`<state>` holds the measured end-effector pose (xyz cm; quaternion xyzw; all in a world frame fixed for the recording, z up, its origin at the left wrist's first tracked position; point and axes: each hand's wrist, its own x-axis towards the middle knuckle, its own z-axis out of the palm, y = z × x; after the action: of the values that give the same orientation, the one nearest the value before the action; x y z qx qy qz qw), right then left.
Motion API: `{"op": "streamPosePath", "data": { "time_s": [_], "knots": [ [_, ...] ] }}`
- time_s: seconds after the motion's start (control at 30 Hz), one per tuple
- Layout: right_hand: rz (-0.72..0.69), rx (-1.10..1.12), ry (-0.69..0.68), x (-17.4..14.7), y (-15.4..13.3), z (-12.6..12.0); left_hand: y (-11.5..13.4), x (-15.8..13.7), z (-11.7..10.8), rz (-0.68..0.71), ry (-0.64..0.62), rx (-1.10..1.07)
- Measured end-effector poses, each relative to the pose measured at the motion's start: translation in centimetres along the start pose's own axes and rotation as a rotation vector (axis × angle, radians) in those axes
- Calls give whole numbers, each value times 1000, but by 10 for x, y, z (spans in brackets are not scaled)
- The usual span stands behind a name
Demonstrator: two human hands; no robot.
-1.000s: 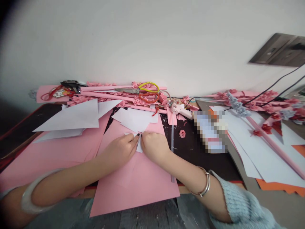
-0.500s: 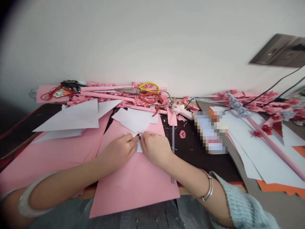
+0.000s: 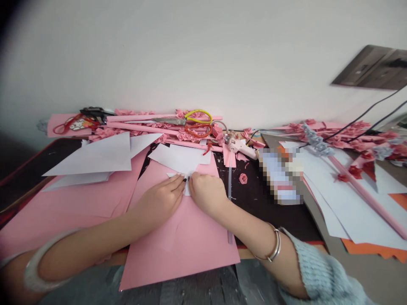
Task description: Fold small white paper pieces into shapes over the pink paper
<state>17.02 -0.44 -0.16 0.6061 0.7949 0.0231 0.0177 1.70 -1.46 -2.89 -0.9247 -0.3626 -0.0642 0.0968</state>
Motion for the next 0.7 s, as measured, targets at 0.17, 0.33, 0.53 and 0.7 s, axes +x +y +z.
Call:
{"op": "streamPosePath", "data": {
  "time_s": [0.17,0.33,0.53,0.7],
  "knots": [
    [-28,-19,-24,-1,-3,-2,2,3,3,-25,-51,69],
    [-24,-23,-19,-2,-5,-2,2,4,-1,-25,-73,54],
    [-18,-23,-18,-3,-6,-1,3,5,-4,-21,-111,42],
    [-12,-15,-23,-5,-7,0,3,6,-4,-27,-122,56]
  ]
}}
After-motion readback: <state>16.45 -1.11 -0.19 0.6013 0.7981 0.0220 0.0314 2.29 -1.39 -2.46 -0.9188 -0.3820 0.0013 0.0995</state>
